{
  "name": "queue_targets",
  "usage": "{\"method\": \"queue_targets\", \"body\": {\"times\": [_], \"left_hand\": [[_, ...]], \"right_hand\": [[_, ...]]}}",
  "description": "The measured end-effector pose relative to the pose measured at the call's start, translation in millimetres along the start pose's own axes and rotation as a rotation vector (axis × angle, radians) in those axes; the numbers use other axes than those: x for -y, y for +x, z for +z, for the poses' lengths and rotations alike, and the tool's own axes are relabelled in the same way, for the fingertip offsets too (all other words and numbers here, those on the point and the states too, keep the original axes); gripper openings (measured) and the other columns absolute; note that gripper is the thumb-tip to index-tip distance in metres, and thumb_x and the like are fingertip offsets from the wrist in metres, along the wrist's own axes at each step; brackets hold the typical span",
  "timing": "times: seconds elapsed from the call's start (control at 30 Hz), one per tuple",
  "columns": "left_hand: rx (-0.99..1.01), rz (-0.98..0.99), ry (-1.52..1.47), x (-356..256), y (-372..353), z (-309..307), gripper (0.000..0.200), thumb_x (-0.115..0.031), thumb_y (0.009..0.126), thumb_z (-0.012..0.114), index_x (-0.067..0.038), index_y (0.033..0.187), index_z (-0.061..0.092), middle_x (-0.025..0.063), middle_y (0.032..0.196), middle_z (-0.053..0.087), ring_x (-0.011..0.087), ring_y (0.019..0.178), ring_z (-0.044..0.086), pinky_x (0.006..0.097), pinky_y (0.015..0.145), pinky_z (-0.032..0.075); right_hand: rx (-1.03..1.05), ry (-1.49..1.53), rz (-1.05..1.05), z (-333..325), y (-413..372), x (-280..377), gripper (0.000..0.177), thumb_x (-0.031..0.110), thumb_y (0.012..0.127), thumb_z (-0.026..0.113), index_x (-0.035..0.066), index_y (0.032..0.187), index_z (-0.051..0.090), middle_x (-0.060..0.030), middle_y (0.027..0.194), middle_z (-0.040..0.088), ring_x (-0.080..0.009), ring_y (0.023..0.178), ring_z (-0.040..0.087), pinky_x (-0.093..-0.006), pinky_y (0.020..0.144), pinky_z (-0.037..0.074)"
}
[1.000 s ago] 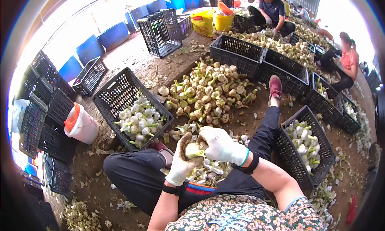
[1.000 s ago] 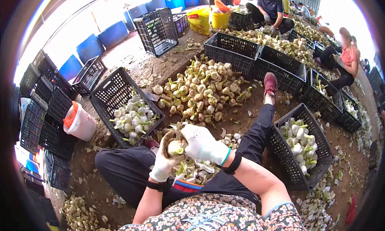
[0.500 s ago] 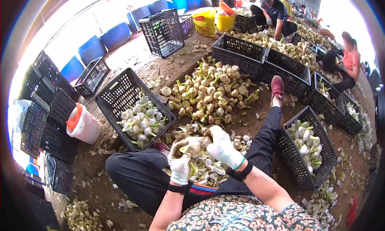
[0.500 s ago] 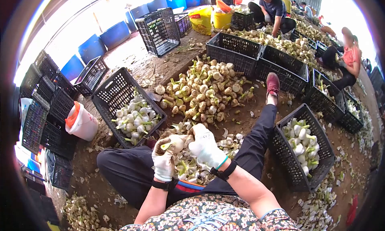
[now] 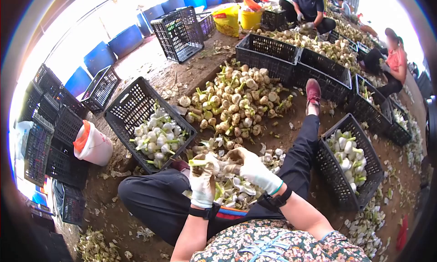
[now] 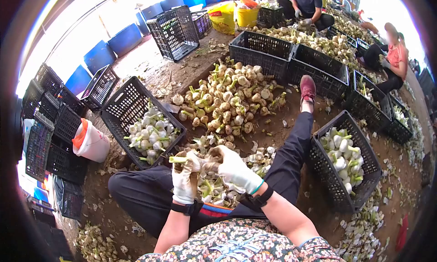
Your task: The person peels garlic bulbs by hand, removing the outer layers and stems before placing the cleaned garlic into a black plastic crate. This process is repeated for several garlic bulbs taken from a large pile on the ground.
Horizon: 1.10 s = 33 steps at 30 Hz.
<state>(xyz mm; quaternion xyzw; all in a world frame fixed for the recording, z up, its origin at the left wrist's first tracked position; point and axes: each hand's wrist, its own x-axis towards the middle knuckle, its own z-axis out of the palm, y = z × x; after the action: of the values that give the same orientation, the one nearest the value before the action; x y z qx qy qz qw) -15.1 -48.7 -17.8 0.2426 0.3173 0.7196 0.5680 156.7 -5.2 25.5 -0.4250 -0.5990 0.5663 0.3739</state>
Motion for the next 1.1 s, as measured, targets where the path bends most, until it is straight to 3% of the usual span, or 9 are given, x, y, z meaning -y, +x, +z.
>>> {"method": "queue_targets", "body": {"times": [0.13, 0.37, 0.57, 0.73, 0.9, 0.97, 1.0, 1.03, 1.1], "left_hand": [[-0.066, 0.011, 0.058, -4, -3, 15, 0.027, -0.010, 0.090, 0.069, -0.006, 0.114, 0.056, 0.0054, 0.107, 0.062, 0.0164, 0.097, 0.062, 0.0317, 0.085, 0.052], [-0.040, -0.020, -0.190, 1, 2, -4, 0.031, -0.015, 0.092, 0.067, -0.005, 0.119, 0.056, 0.0113, 0.117, 0.063, 0.0253, 0.111, 0.061, 0.0413, 0.102, 0.047], [-0.055, -0.175, -0.593, 2, 7, -5, 0.025, -0.019, 0.095, 0.062, -0.007, 0.116, 0.064, 0.0117, 0.122, 0.065, 0.0296, 0.112, 0.062, 0.0495, 0.102, 0.047], [-0.026, -0.180, -0.648, -8, 16, -3, 0.025, -0.029, 0.091, 0.066, -0.011, 0.108, 0.070, 0.0126, 0.120, 0.066, 0.0306, 0.121, 0.057, 0.0565, 0.106, 0.040], [-0.232, -0.330, -0.364, 12, 19, -22, 0.026, -0.027, 0.095, 0.062, -0.009, 0.114, 0.064, 0.0085, 0.119, 0.065, 0.0263, 0.111, 0.061, 0.0440, 0.098, 0.048], [0.094, -0.151, 0.244, 19, 9, 22, 0.029, -0.026, 0.103, 0.048, -0.005, 0.122, 0.055, 0.0075, 0.115, 0.063, 0.0197, 0.101, 0.062, 0.0343, 0.088, 0.053], [0.166, -0.278, 0.178, 20, 16, 33, 0.040, -0.028, 0.103, 0.046, -0.004, 0.135, 0.047, 0.0108, 0.128, 0.058, 0.0224, 0.114, 0.058, 0.0374, 0.099, 0.047], [0.270, -0.077, 0.273, 31, 13, 27, 0.052, -0.032, 0.102, 0.048, -0.004, 0.144, 0.038, 0.0142, 0.144, 0.045, 0.0244, 0.130, 0.047, 0.0398, 0.111, 0.037], [0.340, -0.186, -0.179, 34, 16, 35, 0.061, -0.036, 0.100, 0.050, -0.005, 0.150, 0.030, 0.0151, 0.153, 0.034, 0.0254, 0.140, 0.035, 0.0412, 0.117, 0.028]], "right_hand": [[0.087, -0.176, -0.059, 5, 6, -3, 0.024, 0.009, 0.084, 0.073, 0.000, 0.103, 0.061, -0.0041, 0.086, 0.065, -0.0121, 0.082, 0.058, -0.0289, 0.077, 0.048], [-0.233, 0.244, 0.128, 8, 20, -39, 0.015, 0.006, 0.086, 0.065, -0.004, 0.096, 0.063, -0.0079, 0.080, 0.067, -0.0120, 0.072, 0.057, -0.0290, 0.067, 0.048], [-0.361, -0.225, -0.010, -9, 26, -90, 0.015, 0.008, 0.081, 0.067, -0.001, 0.093, 0.068, -0.0146, 0.080, 0.070, -0.0261, 0.075, 0.065, -0.0355, 0.071, 0.050], [-0.133, -0.826, 0.095, -24, 6, -113, 0.055, 0.026, 0.080, 0.071, 0.007, 0.129, 0.056, -0.0271, 0.121, 0.051, -0.0422, 0.106, 0.058, -0.0453, 0.091, 0.048], [0.200, 0.738, 0.252, -3, 4, -41, 0.048, 0.030, 0.092, 0.067, 0.004, 0.131, 0.054, -0.0035, 0.114, 0.064, -0.0152, 0.106, 0.061, -0.0310, 0.087, 0.052], [0.138, 1.097, 0.108, 21, 10, -71, 0.048, 0.035, 0.090, 0.069, 0.007, 0.127, 0.057, -0.0022, 0.111, 0.065, -0.0153, 0.103, 0.062, -0.0332, 0.089, 0.052], [0.057, 1.213, 0.155, 20, 9, -69, 0.049, 0.036, 0.088, 0.070, 0.007, 0.125, 0.057, -0.0026, 0.111, 0.065, -0.0158, 0.102, 0.062, -0.0344, 0.090, 0.052], [-0.011, 1.338, 0.195, 10, 6, -68, 0.049, 0.038, 0.087, 0.070, 0.008, 0.124, 0.057, -0.0030, 0.111, 0.066, -0.0164, 0.101, 0.063, -0.0356, 0.091, 0.051], [-0.141, 1.211, 0.044, -33, 4, -85, 0.040, 0.034, 0.090, 0.067, 0.008, 0.119, 0.058, -0.0047, 0.110, 0.066, -0.0188, 0.101, 0.063, -0.0382, 0.092, 0.051]]}}
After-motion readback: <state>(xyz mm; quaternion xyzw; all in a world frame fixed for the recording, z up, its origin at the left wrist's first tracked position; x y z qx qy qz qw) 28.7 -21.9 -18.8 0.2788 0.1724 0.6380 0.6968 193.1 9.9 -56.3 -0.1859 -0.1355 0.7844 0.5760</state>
